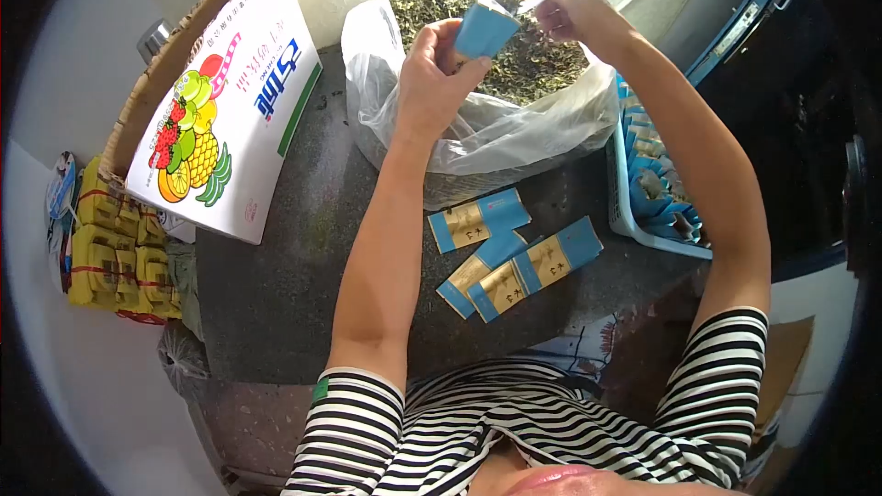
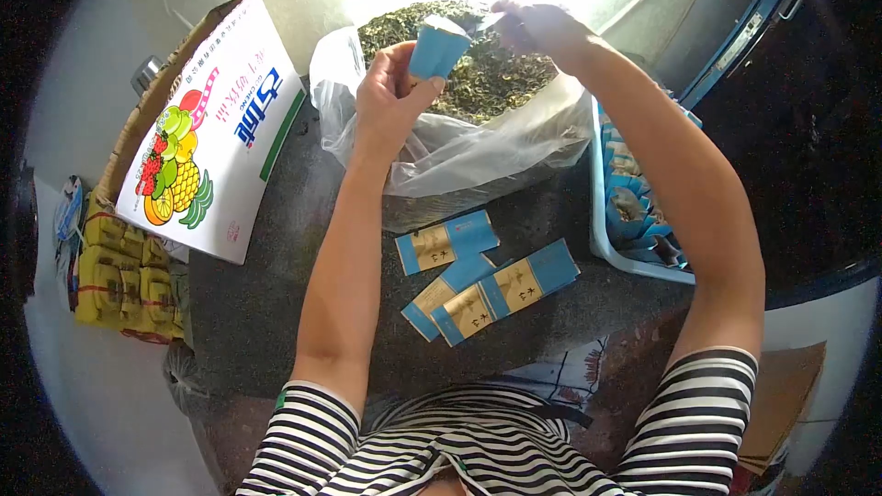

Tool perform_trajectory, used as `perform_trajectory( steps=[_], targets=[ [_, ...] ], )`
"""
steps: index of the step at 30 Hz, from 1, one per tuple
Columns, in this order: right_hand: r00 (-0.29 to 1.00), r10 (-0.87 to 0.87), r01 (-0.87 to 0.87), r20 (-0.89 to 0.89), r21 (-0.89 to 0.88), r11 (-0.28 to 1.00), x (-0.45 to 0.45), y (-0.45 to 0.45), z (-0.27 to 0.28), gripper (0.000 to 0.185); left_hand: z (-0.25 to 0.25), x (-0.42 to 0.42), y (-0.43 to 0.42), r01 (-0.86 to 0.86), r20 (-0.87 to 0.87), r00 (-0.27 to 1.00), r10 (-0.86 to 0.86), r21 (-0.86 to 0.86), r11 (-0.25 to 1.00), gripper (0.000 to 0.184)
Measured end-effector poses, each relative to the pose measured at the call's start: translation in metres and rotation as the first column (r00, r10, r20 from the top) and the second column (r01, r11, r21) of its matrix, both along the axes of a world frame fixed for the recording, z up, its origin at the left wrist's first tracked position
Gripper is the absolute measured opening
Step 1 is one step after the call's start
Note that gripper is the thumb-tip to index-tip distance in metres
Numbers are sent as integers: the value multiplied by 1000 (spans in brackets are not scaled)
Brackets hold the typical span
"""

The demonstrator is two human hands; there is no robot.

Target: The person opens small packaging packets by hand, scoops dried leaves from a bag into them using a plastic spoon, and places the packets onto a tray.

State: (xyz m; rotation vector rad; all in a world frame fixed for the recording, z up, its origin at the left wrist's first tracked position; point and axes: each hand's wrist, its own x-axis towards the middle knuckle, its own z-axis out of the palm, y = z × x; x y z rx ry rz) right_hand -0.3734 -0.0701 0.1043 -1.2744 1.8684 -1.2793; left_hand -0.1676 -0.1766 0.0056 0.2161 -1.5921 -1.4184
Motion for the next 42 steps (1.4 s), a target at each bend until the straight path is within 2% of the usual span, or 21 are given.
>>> perform_trajectory(
  steps=[2, 4, 5, 8, 11, 13, 14, 16, 18, 20, 21, 22, 24, 25, 27, 31, 32, 34, 36, 39, 42],
  targets=[
    [999, -50, 50, -2, -80, 996, 4, 14, 15, 26, 2, -1, 1, 4, 6, 1000, -4, -7, 1000, 48],
    [993, -111, 108, -40, -70, 992, 13, 21, 32, 26, 2, 0, 2, -1, 43, 999, 1, 5, 1000, 50],
    [988, -145, 142, -50, -49, 989, 14, 23, 39, 26, 3, 1, -1, -31, 173, 984, 40, -53, 998, 49],
    [981, -184, 182, -54, -36, 983, 13, 24, 44, 25, 6, 3, 2, -17, 171, 985, 23, -35, 999, 49],
    [992, -97, 95, -83, -24, 995, 20, 23, 47, 22, 6, 1, 1, -30, 203, 979, 37, -41, 999, 49],
    [915, 72, -59, -397, 47, 997, 37, 20, 49, 21, 3, -1, -1, -33, 169, 985, 44, -69, 997, 49],
    [916, 69, -56, -395, 45, 997, 38, 18, 44, 21, 2, -2, -1, -36, 134, 990, 48, -96, 995, 49],
    [799, 298, -348, -523, 2, 937, 44, 10, 35, 22, 6, 1, 2, -29, 156, 987, 40, -73, 997, 49],
    [737, 276, -373, -617, -31, 927, 41, 7, 33, 23, 7, 2, 2, -29, 180, 983, 36, -44, 999, 48],
    [656, 157, -448, -738, -213, 868, 26, 5, 34, 23, 4, 1, 1, -47, 180, 982, 53, -38, 998, 47],
    [676, 75, -353, -733, -233, 906, 22, 12, 40, 25, 3, 1, 1, -52, 180, 982, 57, -34, 998, 47],
    [731, 3, -266, -683, -280, 922, 13, 13, 39, 27, 2, 0, 0, -44, 141, 989, 45, -14, 999, 47],
    [730, -75, -82, -680, -196, 977, -1, 13, 41, 28, 0, -1, 0, -38, 100, 994, 37, 9, 999, 47],
    [729, -75, -83, -681, -196, 977, -4, 10, 38, 28, 0, -2, 0, -46, 95, 994, 45, 1, 999, 46],
    [863, 21, -36, -504, -19, 999, -11, 3, 20, 29, -1, -3, 0, -49, 90, 995, 50, -11, 999, 45],
    [944, -41, 84, -327, 118, 989, -28, -60, -81, 33, 3, 0, 3, -55, 107, 993, 58, -31, 998, 45],
    [958, -24, 69, -287, 149, 986, 12, -52, -58, 22, 5, 0, 3, -53, 100, 993, 55, -24, 998, 46],
    [985, -37, 73, -167, 215, 974, 15, -60, -65, 27, 3, 0, 2, -48, 97, 994, 52, -35, 998, 46],
    [976, 60, -66, 207, 21, 998, 9, -74, -88, 30, 2, 0, 1, -44, 94, 994, 48, -43, 998, 46],
    [951, 51, -60, 306, 18, 998, -11, -75, -94, 31, 2, -1, 0, -57, 101, 993, 61, -44, 997, 45],
    [968, 12, -30, 252, 69, 997, -9, -51, -57, 32, 5, 1, 3, 7, 105, 994, -8, 9, 1000, 46]
  ],
)
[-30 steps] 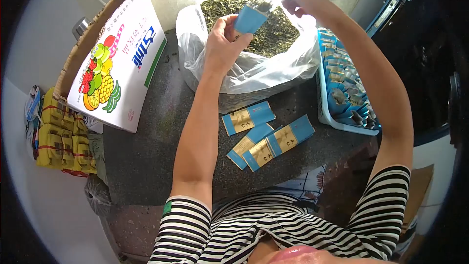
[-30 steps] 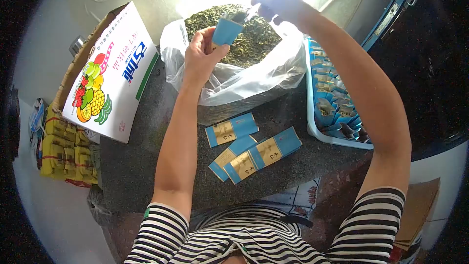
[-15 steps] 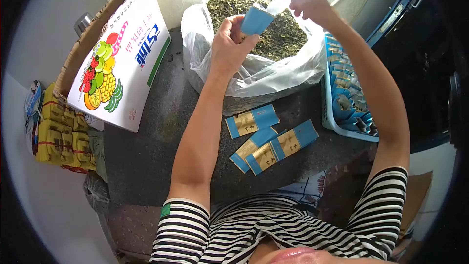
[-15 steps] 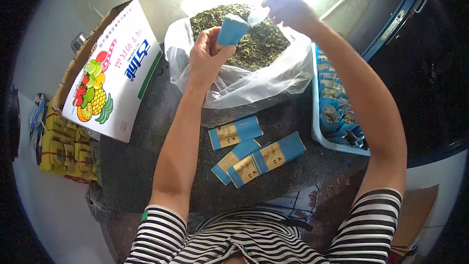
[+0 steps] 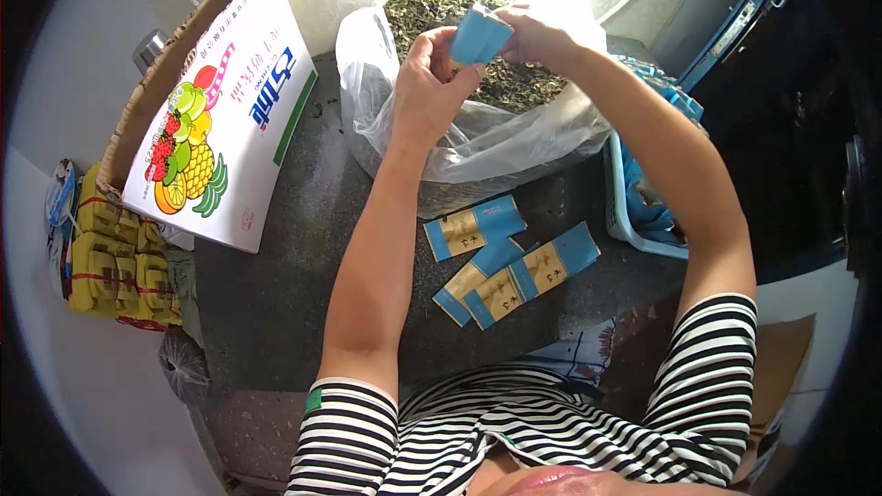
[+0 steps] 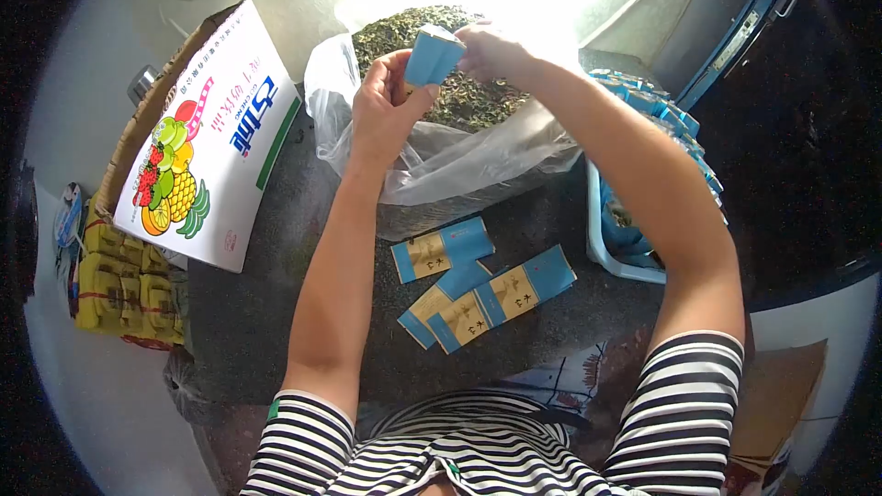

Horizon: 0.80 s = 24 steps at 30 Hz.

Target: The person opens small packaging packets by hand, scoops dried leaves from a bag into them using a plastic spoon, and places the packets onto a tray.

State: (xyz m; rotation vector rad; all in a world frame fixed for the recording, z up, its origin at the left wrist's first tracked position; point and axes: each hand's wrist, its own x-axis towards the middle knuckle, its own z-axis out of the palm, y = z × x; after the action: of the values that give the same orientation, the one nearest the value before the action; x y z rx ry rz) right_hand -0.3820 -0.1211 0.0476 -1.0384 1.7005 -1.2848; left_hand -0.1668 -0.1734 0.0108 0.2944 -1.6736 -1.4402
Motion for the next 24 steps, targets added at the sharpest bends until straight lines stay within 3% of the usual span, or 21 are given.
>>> perform_trajectory(
  steps=[3, 7, 9, 14, 16, 17, 20, 22, 24],
  targets=[
    [997, -64, 62, -45, -33, 998, 12, 29, 41, 26, 1, 0, 0, 0, -15, 1000, -1, -16, 1000, 47],
    [997, -22, 13, -79, -110, 994, 5, 57, 69, 28, 1, 1, 0, -35, 58, 998, 37, -35, 999, 48],
    [982, -46, 21, -182, -139, 990, 5, 66, 82, 28, 0, 0, 0, -37, 63, 997, 39, -34, 999, 48],
    [964, -143, 131, -223, -67, 989, 24, 75, 99, 30, 0, -1, -1, -81, 60, 994, 87, -89, 993, 50],
    [928, -2, -34, -373, -90, 995, 28, 73, 94, 27, -3, -3, -3, -69, 45, 996, 74, -89, 994, 50],
    [928, -5, -32, -373, -94, 995, 31, 69, 91, 27, -4, -4, -4, -59, 28, 998, 62, -92, 994, 50],
    [620, 241, -318, -747, 42, 947, 48, 46, 88, 25, -3, -5, -2, -15, -8, 1000, 15, -36, 999, 49],
    [642, 188, -268, -743, 13, 963, 65, 54, 95, 25, -2, -4, -3, -35, 20, 999, 36, -63, 997, 49],
    [362, 28, -283, -932, -82, 956, 65, 61, 100, 23, 0, -2, -3, -47, 43, 998, 51, -94, 995, 49]
  ],
)
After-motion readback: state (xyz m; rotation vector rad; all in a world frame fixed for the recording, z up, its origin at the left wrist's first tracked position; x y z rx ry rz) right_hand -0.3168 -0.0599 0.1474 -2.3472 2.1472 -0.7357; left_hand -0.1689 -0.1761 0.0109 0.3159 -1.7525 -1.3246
